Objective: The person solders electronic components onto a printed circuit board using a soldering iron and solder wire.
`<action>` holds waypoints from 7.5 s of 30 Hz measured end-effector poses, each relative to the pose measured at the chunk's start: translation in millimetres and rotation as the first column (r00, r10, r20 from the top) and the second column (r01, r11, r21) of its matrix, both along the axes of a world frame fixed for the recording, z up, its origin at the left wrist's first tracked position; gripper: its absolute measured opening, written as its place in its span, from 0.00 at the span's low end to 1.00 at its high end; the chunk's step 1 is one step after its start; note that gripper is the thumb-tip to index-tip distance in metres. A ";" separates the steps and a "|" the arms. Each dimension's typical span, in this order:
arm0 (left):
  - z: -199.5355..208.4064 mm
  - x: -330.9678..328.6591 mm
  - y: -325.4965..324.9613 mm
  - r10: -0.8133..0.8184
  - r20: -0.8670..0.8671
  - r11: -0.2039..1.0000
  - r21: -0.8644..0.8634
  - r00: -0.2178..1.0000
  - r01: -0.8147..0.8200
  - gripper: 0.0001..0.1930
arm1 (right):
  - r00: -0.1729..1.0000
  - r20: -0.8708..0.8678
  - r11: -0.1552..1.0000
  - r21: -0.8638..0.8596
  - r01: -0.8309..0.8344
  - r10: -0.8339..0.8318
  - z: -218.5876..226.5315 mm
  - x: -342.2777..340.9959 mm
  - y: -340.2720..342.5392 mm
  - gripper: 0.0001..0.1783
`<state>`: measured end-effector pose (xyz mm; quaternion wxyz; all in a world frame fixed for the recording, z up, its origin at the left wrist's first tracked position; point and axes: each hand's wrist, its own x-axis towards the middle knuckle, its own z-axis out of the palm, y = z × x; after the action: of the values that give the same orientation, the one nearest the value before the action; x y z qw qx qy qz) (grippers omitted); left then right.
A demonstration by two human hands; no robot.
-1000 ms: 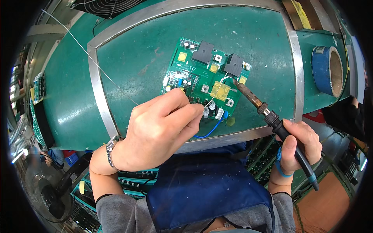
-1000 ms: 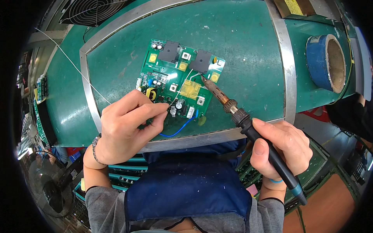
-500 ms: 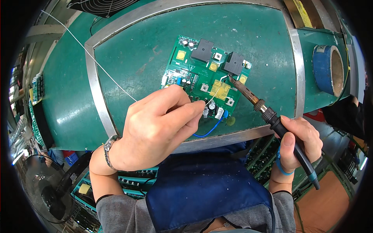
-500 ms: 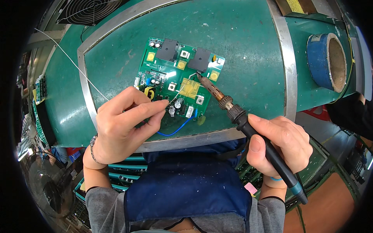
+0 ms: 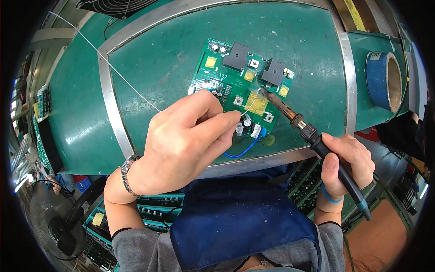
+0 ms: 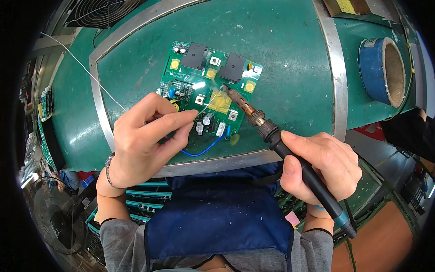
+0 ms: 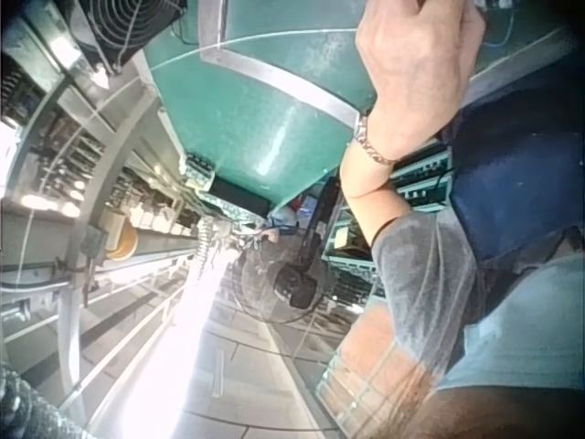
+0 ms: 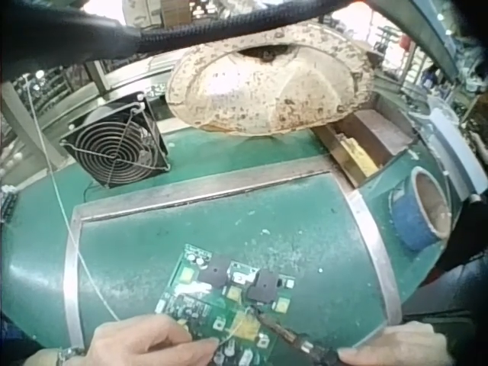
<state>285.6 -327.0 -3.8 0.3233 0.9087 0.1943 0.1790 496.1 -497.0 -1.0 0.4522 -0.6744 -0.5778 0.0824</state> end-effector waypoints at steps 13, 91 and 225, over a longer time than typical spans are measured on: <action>5.2 0.1 1.8 0.031 -0.055 0.999 0.019 0.998 -0.030 0.13 | 0.999 0.021 0.999 -0.018 -0.049 0.049 1.3 0.4 2.4 0.10; 0.7 -33.6 -21.2 0.196 -0.051 0.978 0.078 0.979 -0.192 0.13 | 0.784 0.071 0.783 -0.149 -0.603 0.617 30.6 19.6 52.1 0.16; 21.8 -37.8 -27.4 0.160 -0.117 0.983 0.110 0.980 -0.147 0.15 | 0.849 -0.232 0.841 -0.166 -0.515 0.475 17.8 75.0 22.3 0.19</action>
<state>247.8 -354.4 18.0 0.2496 0.9155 0.2745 0.1555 571.1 -474.7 16.9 0.3880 -0.5374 -0.6762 0.3216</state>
